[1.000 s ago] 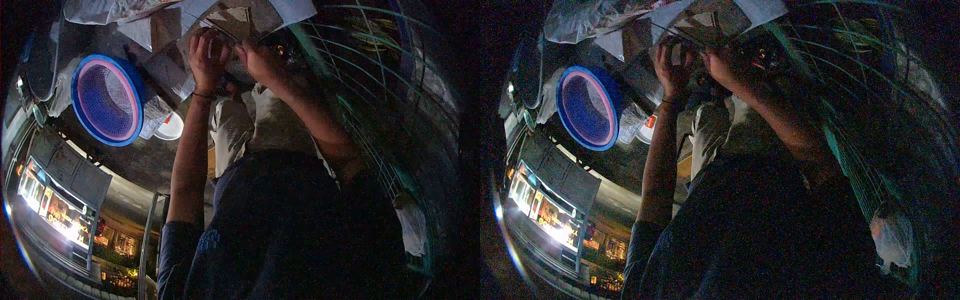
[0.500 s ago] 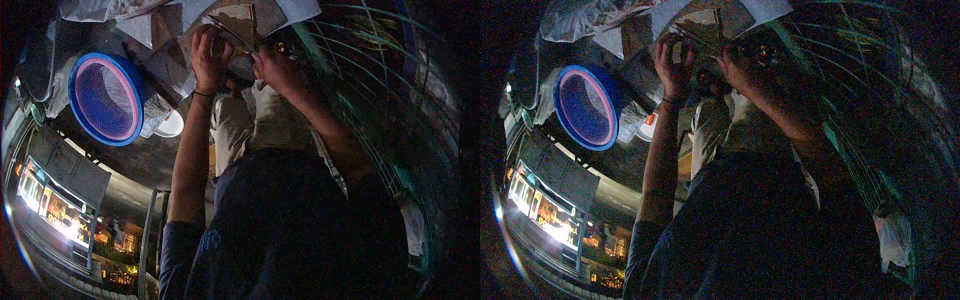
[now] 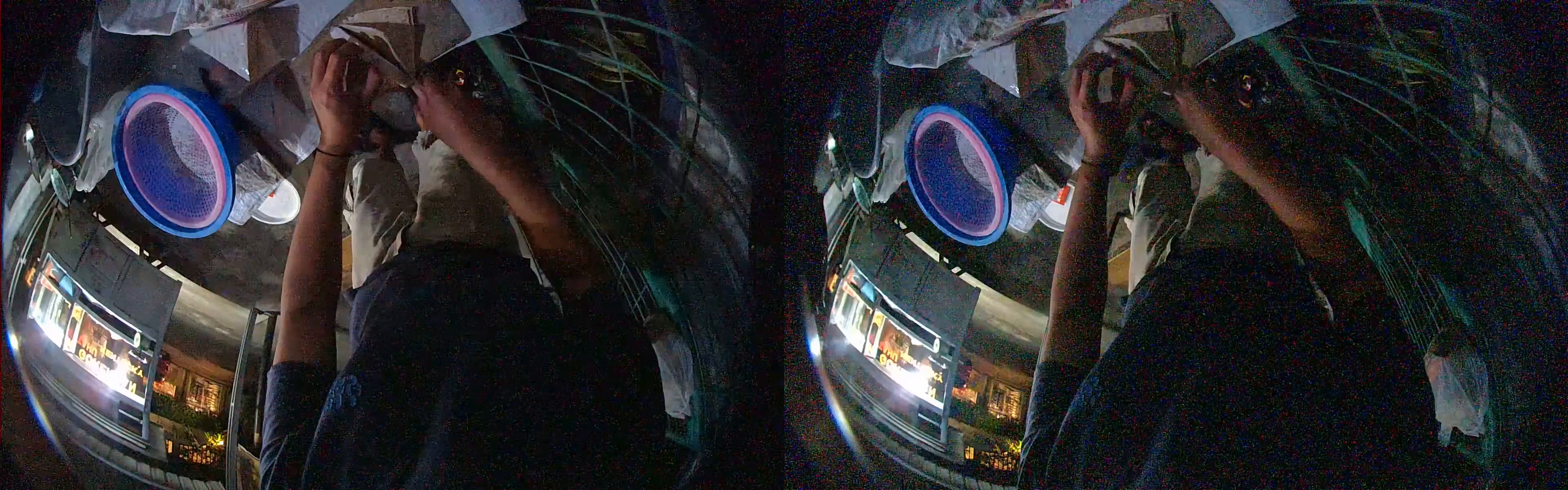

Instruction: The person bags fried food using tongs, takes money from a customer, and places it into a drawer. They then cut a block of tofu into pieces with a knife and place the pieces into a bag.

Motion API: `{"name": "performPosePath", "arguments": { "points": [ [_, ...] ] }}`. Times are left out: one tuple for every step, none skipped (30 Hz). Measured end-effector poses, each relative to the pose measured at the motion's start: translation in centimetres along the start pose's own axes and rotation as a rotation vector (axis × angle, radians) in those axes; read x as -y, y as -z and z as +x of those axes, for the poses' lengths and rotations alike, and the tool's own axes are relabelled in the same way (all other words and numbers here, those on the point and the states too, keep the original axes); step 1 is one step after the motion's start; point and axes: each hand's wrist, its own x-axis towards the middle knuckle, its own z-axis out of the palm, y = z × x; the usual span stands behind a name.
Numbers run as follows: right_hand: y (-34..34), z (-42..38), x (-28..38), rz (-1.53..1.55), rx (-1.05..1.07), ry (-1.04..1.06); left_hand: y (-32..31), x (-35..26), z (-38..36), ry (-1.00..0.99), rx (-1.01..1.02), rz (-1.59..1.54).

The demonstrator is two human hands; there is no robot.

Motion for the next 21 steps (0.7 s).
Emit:
{"name": "performPosePath", "arguments": {
  "points": [
    [-1.3,-1.3,-1.7,-0.085,-0.051,0.024,0.0,0.0,0.0,0.001,-0.002,-0.001],
    [-1.2,-1.8,-2.1,-0.172,-0.103,0.048,0.0,-0.1,-0.1,0.007,0.001,-0.005],
    [-1.2,-2.1,-2.5,-0.174,-0.103,0.048,0.1,-0.2,-0.1,0.014,0.006,-0.008],
    [-1.2,-2.5,-2.8,-0.179,-0.214,0.134,0.1,-0.3,-0.1,0.014,0.004,-0.009],
    [-0.8,-2.8,-2.6,-0.183,-0.328,0.221,0.1,-0.3,-0.2,0.021,0.005,-0.025],
    [-0.7,-2.9,-2.3,-0.184,-0.331,0.219,0.1,-0.2,-0.2,0.029,0.007,-0.042],
    [-0.5,-2.8,-2.0,-0.149,-0.312,0.162,0.1,-0.1,-0.1,0.024,0.004,-0.043],
    [-0.1,-2.5,-1.4,-0.114,-0.295,0.107,0.1,-0.1,0.1,0.014,0.022,-0.045],
    [0.3,-2.4,-0.8,-0.112,-0.296,0.108,0.2,-0.1,0.2,0.007,0.045,-0.046],
    [0.8,-2.3,-0.2,-0.036,-0.303,0.122,0.2,-0.2,0.2,0.004,0.044,-0.043],
    [1.4,-2.1,0.5,0.039,-0.31,0.137,0.2,-0.3,0.2,0.028,0.043,-0.034],
    [2.1,-2.1,1.1,0.04,-0.312,0.137,0.2,-0.5,0.1,0.054,0.042,-0.026],
    [2.8,-2.1,1.8,-0.017,-0.331,0.165,0.3,-0.7,0.2,0.053,0.041,-0.027],
    [3.1,-2.1,2.1,-0.075,-0.35,0.194,0.3,-0.9,0.2,0.091,0.063,-0.017],
    [2.7,-2.1,2.1,-0.076,-0.351,0.195,0.4,-1.0,0.3,0.13,0.084,-0.007],
    [2.2,-2.1,1.9,-0.018,-0.384,0.213,0.4,-1.0,0.4,0.129,0.082,-0.007],
    [2.2,-2.1,2.1,0.041,-0.414,0.229,0.5,-0.9,0.4,0.116,0.099,0.003],
    [2.3,-2.1,2.1,0.041,-0.414,0.229,0.6,-0.9,0.3,0.103,0.117,0.012],
    [2.4,-2.2,2.1,0.012,-0.361,0.194,0.5,-0.9,0.2,0.103,0.117,0.012],
    [2.6,-2.2,2.2,-0.017,-0.308,0.158,0.4,-1.1,0.0,0.123,0.09,0.021],
    [2.5,-2.2,2.1,-0.016,-0.308,0.158,0.3,-1.2,-0.1,0.143,0.063,0.031]
  ]
}}
